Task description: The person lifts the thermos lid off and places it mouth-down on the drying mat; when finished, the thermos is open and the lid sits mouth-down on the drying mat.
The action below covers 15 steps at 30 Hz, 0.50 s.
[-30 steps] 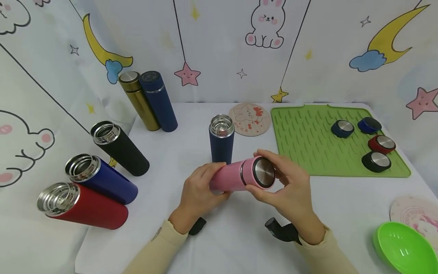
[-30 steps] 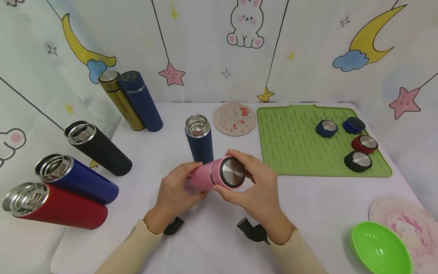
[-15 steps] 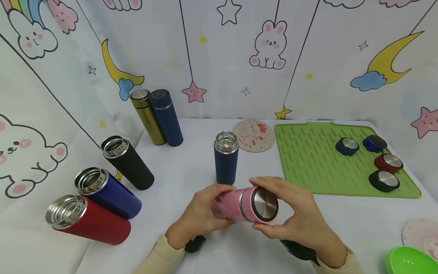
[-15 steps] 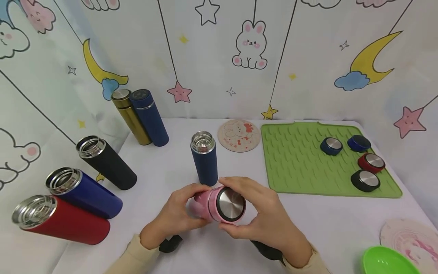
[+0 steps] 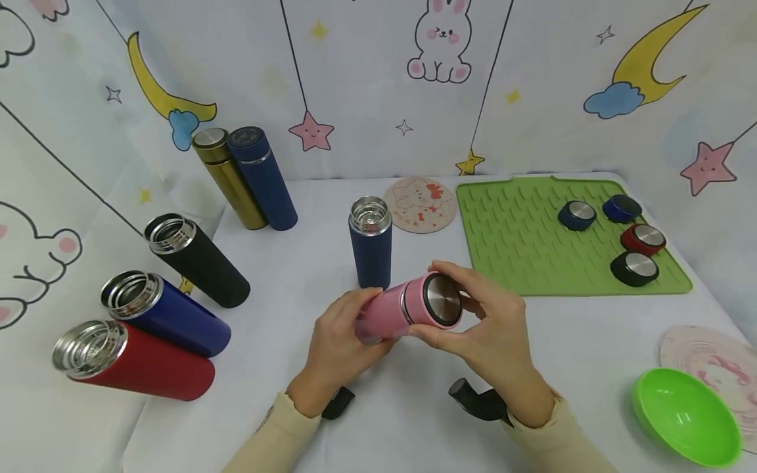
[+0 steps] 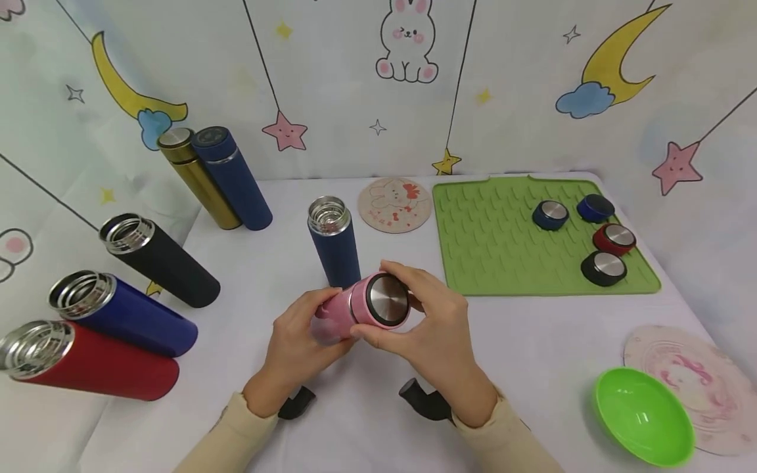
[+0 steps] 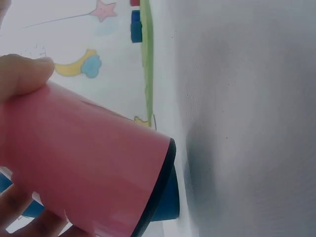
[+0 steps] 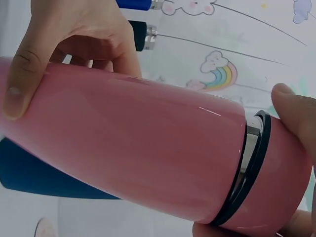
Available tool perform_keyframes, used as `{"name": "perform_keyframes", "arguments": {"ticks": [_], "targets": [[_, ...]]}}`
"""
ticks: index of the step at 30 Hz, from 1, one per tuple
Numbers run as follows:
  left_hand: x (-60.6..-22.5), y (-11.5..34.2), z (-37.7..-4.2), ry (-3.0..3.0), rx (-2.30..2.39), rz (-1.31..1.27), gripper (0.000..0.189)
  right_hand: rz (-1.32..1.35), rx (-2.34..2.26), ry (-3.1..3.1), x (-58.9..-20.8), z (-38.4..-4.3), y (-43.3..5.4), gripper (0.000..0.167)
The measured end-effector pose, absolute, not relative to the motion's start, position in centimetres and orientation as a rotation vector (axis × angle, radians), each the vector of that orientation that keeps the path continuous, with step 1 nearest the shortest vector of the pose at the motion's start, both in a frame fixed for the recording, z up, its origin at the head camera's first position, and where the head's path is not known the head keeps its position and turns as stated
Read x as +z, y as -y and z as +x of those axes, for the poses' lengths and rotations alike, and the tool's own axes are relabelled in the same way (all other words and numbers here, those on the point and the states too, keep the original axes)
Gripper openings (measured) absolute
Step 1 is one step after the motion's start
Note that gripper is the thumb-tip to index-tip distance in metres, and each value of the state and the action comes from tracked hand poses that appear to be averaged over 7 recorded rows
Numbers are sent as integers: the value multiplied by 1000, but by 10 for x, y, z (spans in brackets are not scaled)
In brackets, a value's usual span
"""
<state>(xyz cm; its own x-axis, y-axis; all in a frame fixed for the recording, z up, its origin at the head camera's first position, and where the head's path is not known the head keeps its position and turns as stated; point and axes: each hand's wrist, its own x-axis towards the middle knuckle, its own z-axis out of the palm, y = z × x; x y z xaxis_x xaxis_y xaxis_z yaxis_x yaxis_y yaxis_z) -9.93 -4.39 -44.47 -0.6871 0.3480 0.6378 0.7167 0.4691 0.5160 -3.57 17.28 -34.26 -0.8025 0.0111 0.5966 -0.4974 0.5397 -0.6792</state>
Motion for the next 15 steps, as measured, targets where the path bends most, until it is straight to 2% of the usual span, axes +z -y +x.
{"name": "perform_keyframes", "arguments": {"ticks": [5, 15], "targets": [[-441, 41, -108, 2304, -1149, -971, 75, 484, 1177, 2251, -338, -42, -182, 76], [-435, 59, -114, 2448, -1362, -1291, 79, 953, 1198, 2159, -335, -52, -191, 65]]}}
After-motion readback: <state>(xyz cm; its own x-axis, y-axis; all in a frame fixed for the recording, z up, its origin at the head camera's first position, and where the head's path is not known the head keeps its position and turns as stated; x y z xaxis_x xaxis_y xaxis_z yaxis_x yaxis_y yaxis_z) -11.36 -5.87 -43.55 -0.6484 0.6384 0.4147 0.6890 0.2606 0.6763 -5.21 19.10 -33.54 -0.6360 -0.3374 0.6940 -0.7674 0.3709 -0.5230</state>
